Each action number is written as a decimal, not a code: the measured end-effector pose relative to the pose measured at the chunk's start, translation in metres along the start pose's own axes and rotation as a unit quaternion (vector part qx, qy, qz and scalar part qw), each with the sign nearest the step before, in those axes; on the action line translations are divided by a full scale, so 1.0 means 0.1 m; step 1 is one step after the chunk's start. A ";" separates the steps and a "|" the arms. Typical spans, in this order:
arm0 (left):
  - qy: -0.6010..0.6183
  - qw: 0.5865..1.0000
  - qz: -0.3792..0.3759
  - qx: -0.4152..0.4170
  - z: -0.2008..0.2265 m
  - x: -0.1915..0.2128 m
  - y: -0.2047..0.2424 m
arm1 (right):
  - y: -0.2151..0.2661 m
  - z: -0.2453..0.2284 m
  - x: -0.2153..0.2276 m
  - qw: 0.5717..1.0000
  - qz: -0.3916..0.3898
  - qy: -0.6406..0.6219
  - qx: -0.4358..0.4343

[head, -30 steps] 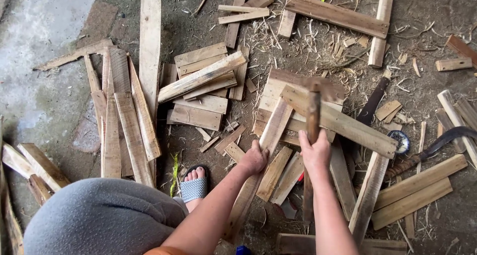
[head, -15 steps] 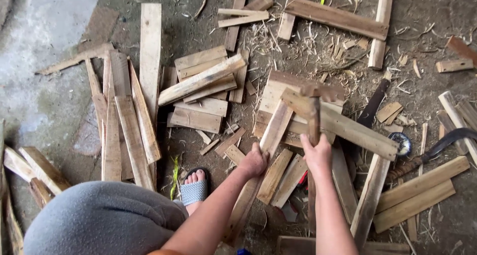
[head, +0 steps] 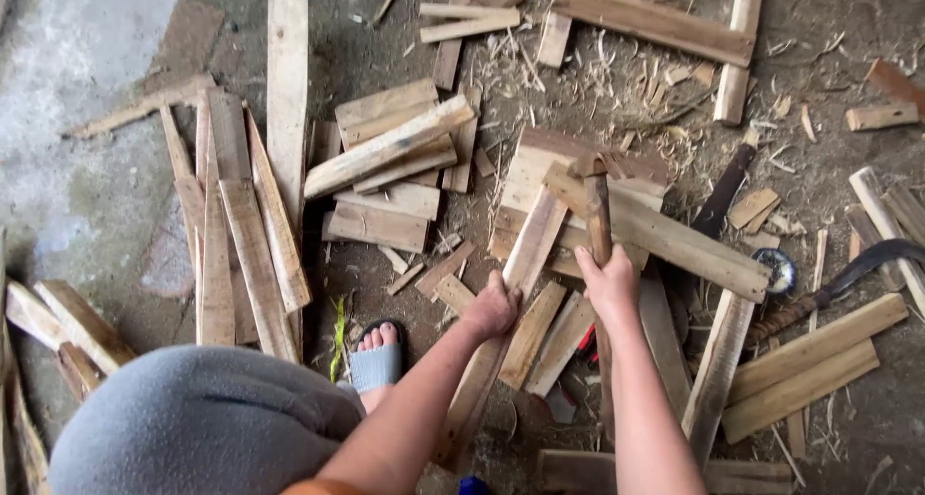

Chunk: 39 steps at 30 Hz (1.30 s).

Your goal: Assembling a wooden frame by positioning planks and hammering nails into the joints while sitting on the floor.

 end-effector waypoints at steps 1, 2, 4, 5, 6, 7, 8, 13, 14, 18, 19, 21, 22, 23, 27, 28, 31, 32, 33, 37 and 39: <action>-0.003 1.000 0.004 -0.005 0.05 0.08 -0.04 | 0.09 -0.16 0.12 1.000 0.005 -0.004 0.004; 0.003 1.000 0.004 -0.003 0.03 0.07 0.00 | 0.24 -0.26 0.26 0.999 0.032 -0.031 0.013; 0.010 1.000 -0.001 0.004 -0.01 0.03 0.07 | 0.52 -0.43 0.41 0.997 0.056 -0.056 0.016; 0.015 1.000 -0.003 0.006 0.00 0.01 0.11 | 0.65 -0.59 0.53 0.989 0.113 -0.071 0.059; 0.018 1.000 -0.001 0.002 0.08 0.06 0.10 | 0.75 -0.79 0.67 0.975 0.174 -0.089 0.107; 0.017 1.000 0.000 0.000 0.09 0.08 0.12 | 0.73 -0.78 0.59 0.974 0.176 -0.090 0.108; 0.019 1.000 -0.003 0.001 0.10 0.09 0.14 | 0.69 -0.77 0.48 0.980 0.164 -0.057 0.094; 0.003 1.000 0.000 -0.004 0.16 0.13 0.09 | -0.03 0.00 -0.10 0.993 0.014 0.111 -0.024; 0.000 1.000 -0.001 -0.002 0.16 0.10 0.13 | -0.01 -0.04 -0.06 0.995 0.007 0.095 -0.020; 0.012 1.000 -0.007 0.004 0.13 0.04 0.23 | 0.14 -0.20 0.21 0.998 -0.013 0.065 -0.020; 0.012 1.000 -0.002 0.000 0.19 0.13 0.15 | 0.20 -0.38 0.31 0.998 -0.010 0.063 -0.015; 0.005 1.000 -0.007 -0.002 0.15 0.08 0.18 | 0.51 -0.71 0.66 0.993 0.098 -0.015 0.069; 0.006 1.000 -0.008 0.000 0.16 0.08 0.22 | 0.55 -0.73 0.62 0.993 0.096 -0.015 0.067; -0.001 1.000 -0.011 0.004 0.18 0.08 0.26 | 0.62 -0.80 0.68 0.983 0.143 -0.053 0.101; -0.010 1.000 -0.009 -0.003 0.28 0.16 0.32 | 0.49 -0.66 0.27 0.989 0.128 0.032 0.062; -0.013 1.000 -0.008 -0.006 0.29 0.18 0.30 | 0.32 -0.46 0.17 0.989 0.132 0.029 0.062; 0.004 1.000 -0.003 -0.015 0.32 0.15 0.29 | -0.03 0.12 -0.15 0.988 0.007 0.154 -0.016; 0.005 1.000 0.000 -0.013 0.31 0.17 0.31 | -0.03 0.10 -0.13 0.987 0.000 0.162 -0.015; 0.006 1.000 0.002 -0.012 0.31 0.19 0.33 | -0.03 0.06 -0.10 0.985 -0.006 0.170 -0.013; 0.023 1.000 -0.002 -0.009 0.31 0.19 0.33 | 0.26 -0.29 0.25 0.999 0.011 0.038 0.008; 0.024 1.000 0.000 -0.019 0.26 0.13 0.25 | 0.50 -0.63 0.56 0.989 0.112 -0.055 0.078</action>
Point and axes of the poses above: each hand's wrist, its own y-axis away from the middle knuckle, its own x-axis out of the back of the hand, z = x × y, the point moved 8 cm from there along -y, towards the middle knuckle, and after that the axes turned 1 degree about z, right-handed, at the moved point
